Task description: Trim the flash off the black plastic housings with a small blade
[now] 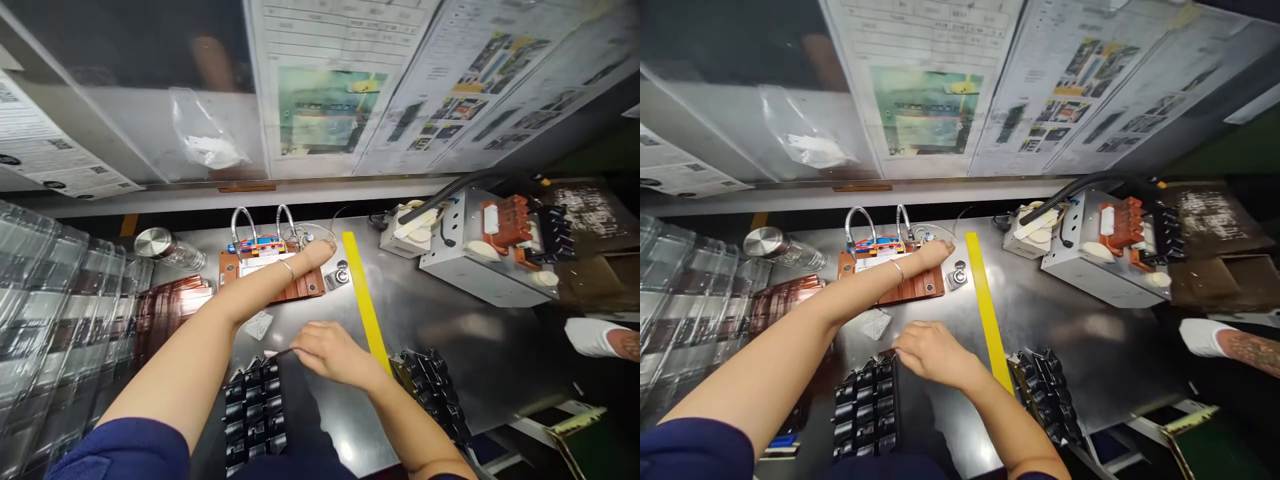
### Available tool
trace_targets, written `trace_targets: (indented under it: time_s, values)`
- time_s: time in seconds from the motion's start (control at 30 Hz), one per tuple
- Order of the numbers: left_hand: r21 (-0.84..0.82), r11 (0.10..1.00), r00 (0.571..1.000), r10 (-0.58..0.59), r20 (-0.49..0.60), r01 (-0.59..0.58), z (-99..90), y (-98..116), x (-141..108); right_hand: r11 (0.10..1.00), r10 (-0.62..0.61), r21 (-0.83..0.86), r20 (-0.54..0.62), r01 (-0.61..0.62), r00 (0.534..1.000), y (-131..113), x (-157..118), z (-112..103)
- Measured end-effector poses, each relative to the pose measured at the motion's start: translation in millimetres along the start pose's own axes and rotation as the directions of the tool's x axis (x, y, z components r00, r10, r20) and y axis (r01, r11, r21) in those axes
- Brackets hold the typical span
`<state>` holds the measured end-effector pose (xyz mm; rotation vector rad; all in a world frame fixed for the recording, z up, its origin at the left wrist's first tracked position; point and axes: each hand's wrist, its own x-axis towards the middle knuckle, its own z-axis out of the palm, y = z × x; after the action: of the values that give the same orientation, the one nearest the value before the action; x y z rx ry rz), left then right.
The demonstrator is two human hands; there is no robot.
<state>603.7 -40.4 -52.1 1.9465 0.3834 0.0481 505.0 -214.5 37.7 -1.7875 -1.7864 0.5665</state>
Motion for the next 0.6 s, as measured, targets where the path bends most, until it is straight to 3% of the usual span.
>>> trace_targets:
  time_s: [0.07,0.13,0.17,0.2,0.27,0.33,0.37,0.47,0.6]
  values:
    - [-0.07,0.995,0.994,-0.06,0.096,0.067,-15.5,1,-27,0.992,0.032,0.12,-0.053,-0.026,0.998,9,12,0]
    - [-0.14,0.979,0.975,-0.121,0.187,0.149,-40.5,-5,-64,0.941,0.203,0.307,-0.179,-0.141,0.963,24,23,4]
    - [-0.176,0.965,0.96,-0.152,0.234,0.196,-56.4,-12,-85,0.873,0.348,0.436,-0.24,-0.22,0.906,34,28,8]
    - [-0.213,0.945,0.946,-0.187,0.265,0.247,-73.8,-20,-108,0.768,0.507,0.575,-0.275,-0.284,0.817,44,34,14]
    - [-0.282,0.896,0.918,-0.258,0.302,0.344,-109.0,-38,-149,0.493,0.777,0.808,-0.242,-0.324,0.581,64,45,27]
    - [-0.373,0.829,0.904,-0.334,0.267,0.416,-136.3,-55,-181,0.361,0.872,0.881,-0.203,-0.305,0.445,79,56,42]
    - [-0.503,0.716,0.873,-0.432,0.227,0.485,-144.4,-62,-192,0.329,0.894,0.896,-0.194,-0.298,0.405,85,61,49]
    - [-0.673,0.554,0.799,-0.594,0.093,0.49,-146.0,-77,-203,0.27,0.928,0.916,-0.164,-0.297,0.335,93,75,65]
    - [-0.683,0.567,0.731,-0.678,-0.071,0.46,-125.1,-91,-186,0.204,0.951,0.925,-0.11,-0.322,0.288,96,85,69]
